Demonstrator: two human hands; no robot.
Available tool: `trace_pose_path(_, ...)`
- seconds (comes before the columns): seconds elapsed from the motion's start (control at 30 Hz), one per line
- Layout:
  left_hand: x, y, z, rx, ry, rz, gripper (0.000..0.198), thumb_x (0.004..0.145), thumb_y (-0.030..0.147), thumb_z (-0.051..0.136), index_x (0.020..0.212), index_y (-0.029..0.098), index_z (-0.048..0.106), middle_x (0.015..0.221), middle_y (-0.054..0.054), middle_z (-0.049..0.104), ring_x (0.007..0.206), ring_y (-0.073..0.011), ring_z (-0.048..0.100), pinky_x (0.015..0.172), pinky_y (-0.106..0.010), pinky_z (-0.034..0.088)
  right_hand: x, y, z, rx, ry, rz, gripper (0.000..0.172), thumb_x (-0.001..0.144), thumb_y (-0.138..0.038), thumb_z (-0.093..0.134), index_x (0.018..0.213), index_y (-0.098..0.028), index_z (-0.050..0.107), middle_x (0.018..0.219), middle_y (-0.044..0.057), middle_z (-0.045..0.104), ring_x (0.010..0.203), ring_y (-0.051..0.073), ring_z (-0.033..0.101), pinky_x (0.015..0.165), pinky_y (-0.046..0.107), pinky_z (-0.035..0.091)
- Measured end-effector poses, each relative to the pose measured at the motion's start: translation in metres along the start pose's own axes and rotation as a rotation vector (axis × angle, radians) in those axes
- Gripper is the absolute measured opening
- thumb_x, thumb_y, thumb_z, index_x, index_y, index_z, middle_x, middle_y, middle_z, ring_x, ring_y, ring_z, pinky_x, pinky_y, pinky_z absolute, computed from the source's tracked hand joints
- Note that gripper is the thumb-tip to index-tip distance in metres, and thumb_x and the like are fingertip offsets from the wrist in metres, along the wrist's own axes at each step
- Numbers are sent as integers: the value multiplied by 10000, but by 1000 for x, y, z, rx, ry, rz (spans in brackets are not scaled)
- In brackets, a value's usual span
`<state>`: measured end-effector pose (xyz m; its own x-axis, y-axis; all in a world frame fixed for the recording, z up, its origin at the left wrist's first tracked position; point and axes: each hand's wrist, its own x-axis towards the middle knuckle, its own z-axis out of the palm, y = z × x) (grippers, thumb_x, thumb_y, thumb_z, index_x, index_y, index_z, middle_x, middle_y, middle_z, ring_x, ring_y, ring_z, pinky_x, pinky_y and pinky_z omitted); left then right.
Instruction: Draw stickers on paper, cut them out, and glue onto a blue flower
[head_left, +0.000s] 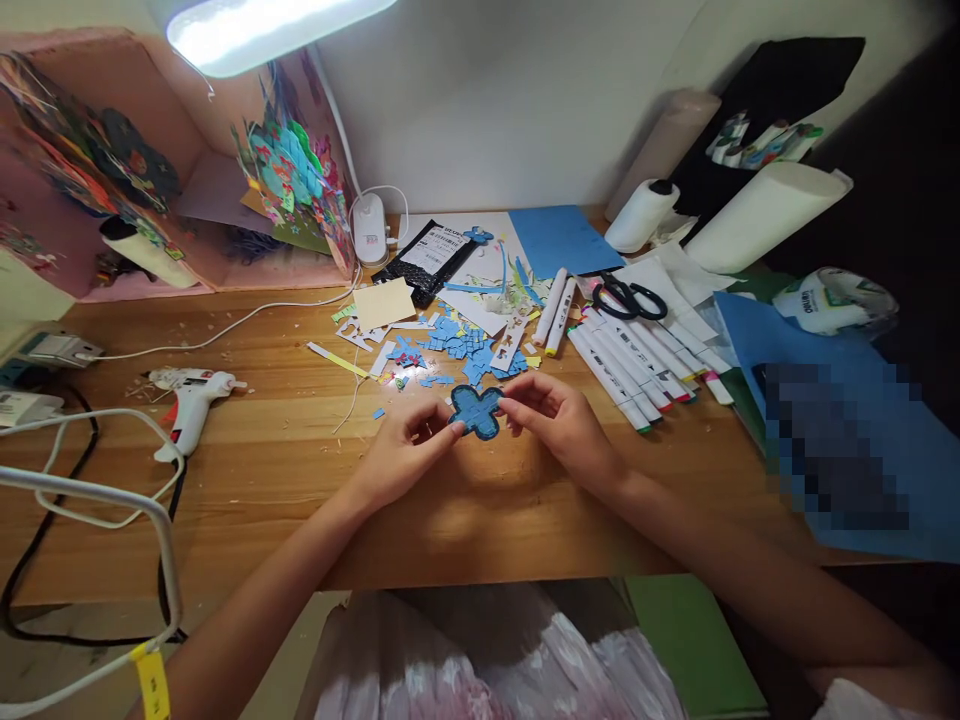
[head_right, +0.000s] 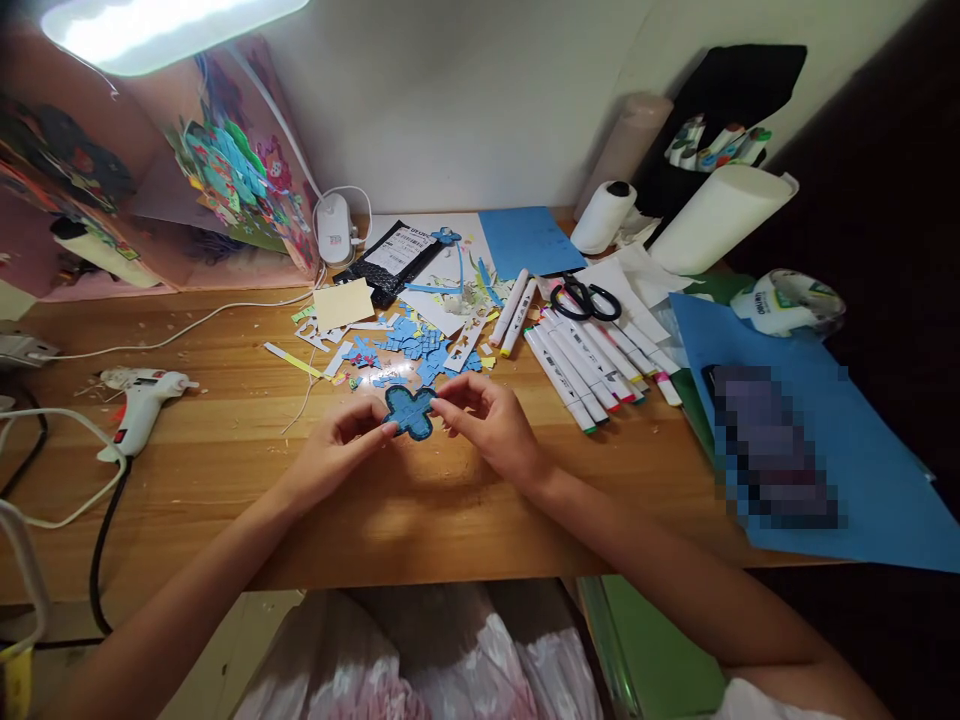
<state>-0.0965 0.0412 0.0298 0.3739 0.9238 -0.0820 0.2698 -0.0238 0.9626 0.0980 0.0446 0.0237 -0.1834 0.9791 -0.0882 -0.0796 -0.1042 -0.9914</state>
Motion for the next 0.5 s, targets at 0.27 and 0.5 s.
trace_pose_path(0.27,0,3,-3,-31,162,72,276,858,341,477,647,162,477,624,32,424,607,-101,392,576,-219,308,-2,0,2,8,-235,166,222,714,-323,683,709,-169,523,641,-21,596,554,90,528,543,227,441)
trace_pose_path(0.5,1,1,-4,-19,164,63,290,871,345,467,648,161,476,624,31,429,589,-97,389,562,-218,305,-7,0,8,24,-307,242,241,705,-326,692,689,-164,515,627,-20,596,551,91,532,538,225,429)
